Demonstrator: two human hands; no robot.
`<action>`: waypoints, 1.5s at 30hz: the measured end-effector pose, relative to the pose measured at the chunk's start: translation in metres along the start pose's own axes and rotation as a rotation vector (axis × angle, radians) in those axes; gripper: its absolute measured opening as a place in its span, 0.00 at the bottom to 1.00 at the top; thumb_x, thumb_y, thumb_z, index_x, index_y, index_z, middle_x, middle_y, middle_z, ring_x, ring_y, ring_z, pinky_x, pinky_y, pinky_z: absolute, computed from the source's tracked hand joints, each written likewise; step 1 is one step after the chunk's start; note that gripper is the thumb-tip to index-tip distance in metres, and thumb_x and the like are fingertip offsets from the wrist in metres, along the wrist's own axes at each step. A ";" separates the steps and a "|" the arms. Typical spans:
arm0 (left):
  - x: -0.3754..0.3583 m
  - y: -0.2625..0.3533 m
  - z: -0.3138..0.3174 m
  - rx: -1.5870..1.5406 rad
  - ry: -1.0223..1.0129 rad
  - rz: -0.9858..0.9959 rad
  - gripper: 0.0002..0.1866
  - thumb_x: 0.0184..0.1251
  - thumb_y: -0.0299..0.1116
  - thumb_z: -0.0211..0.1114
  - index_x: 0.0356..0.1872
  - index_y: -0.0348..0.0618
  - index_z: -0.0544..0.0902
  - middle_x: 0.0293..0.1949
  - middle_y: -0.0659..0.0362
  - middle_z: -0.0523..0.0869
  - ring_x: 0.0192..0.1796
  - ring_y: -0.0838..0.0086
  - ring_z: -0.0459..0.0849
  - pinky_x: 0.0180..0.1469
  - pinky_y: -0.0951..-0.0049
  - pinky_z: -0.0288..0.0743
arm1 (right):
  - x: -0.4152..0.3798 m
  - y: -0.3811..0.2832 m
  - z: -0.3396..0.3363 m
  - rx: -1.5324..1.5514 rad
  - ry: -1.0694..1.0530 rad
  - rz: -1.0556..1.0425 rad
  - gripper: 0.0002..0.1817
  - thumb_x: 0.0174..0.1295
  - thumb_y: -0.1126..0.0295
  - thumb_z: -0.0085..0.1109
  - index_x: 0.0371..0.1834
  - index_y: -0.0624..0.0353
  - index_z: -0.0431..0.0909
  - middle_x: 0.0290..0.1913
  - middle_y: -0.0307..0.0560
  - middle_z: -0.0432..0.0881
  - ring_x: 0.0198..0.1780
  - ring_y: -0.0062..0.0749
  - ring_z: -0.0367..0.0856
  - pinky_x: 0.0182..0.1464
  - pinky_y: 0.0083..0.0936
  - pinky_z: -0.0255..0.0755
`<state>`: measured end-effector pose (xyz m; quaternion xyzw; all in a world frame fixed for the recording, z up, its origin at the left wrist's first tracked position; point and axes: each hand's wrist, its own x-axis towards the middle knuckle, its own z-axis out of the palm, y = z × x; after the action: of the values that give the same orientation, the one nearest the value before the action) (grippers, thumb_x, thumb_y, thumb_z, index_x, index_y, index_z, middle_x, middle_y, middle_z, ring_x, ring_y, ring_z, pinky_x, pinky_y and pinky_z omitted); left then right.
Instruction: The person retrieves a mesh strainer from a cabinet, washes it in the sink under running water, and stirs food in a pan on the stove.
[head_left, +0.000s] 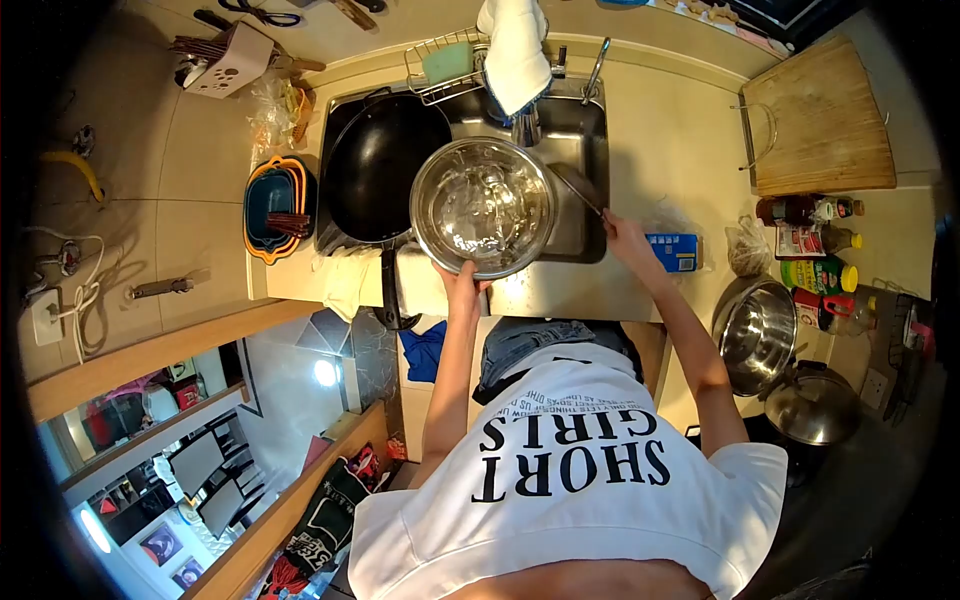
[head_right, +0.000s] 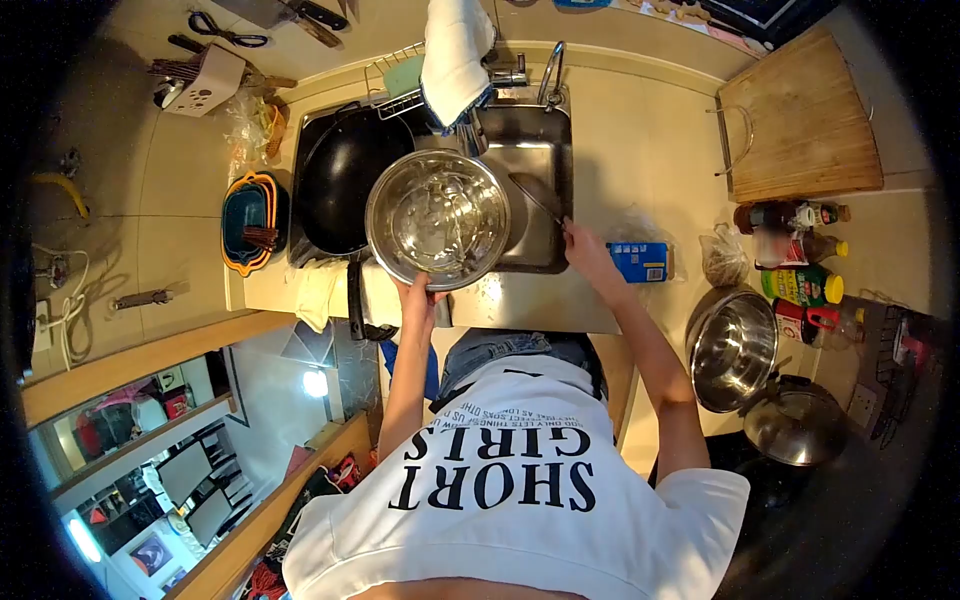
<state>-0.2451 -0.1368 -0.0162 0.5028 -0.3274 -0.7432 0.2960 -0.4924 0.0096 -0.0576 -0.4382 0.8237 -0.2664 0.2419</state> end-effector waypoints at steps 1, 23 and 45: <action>-0.002 0.000 -0.002 0.008 -0.007 0.001 0.35 0.52 0.19 0.44 0.58 0.59 0.40 0.45 0.52 0.65 0.33 0.69 0.75 0.21 0.80 0.74 | -0.005 -0.002 0.004 0.005 0.008 0.005 0.22 0.53 0.74 0.44 0.54 0.58 0.61 0.36 0.60 0.72 0.34 0.54 0.72 0.34 0.40 0.66; -0.006 0.005 -0.024 -0.199 0.066 -0.144 0.25 0.46 0.19 0.45 0.50 0.39 0.57 0.36 0.52 0.72 0.27 0.70 0.77 0.16 0.82 0.72 | -0.079 -0.031 0.023 0.063 -0.064 0.120 0.24 0.47 0.79 0.44 0.52 0.52 0.66 0.28 0.57 0.71 0.30 0.47 0.72 0.34 0.33 0.65; -0.009 0.028 0.023 -0.109 -0.235 -0.315 0.07 0.51 0.25 0.49 0.31 0.32 0.70 0.34 0.52 0.77 0.33 0.67 0.80 0.33 0.71 0.79 | -0.080 -0.035 0.020 0.176 -0.009 0.119 0.21 0.48 0.75 0.48 0.49 0.50 0.69 0.32 0.56 0.73 0.32 0.48 0.72 0.35 0.35 0.66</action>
<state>-0.2611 -0.1425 0.0179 0.4409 -0.2361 -0.8505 0.1626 -0.4187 0.0569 -0.0366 -0.3665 0.8206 -0.3210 0.2987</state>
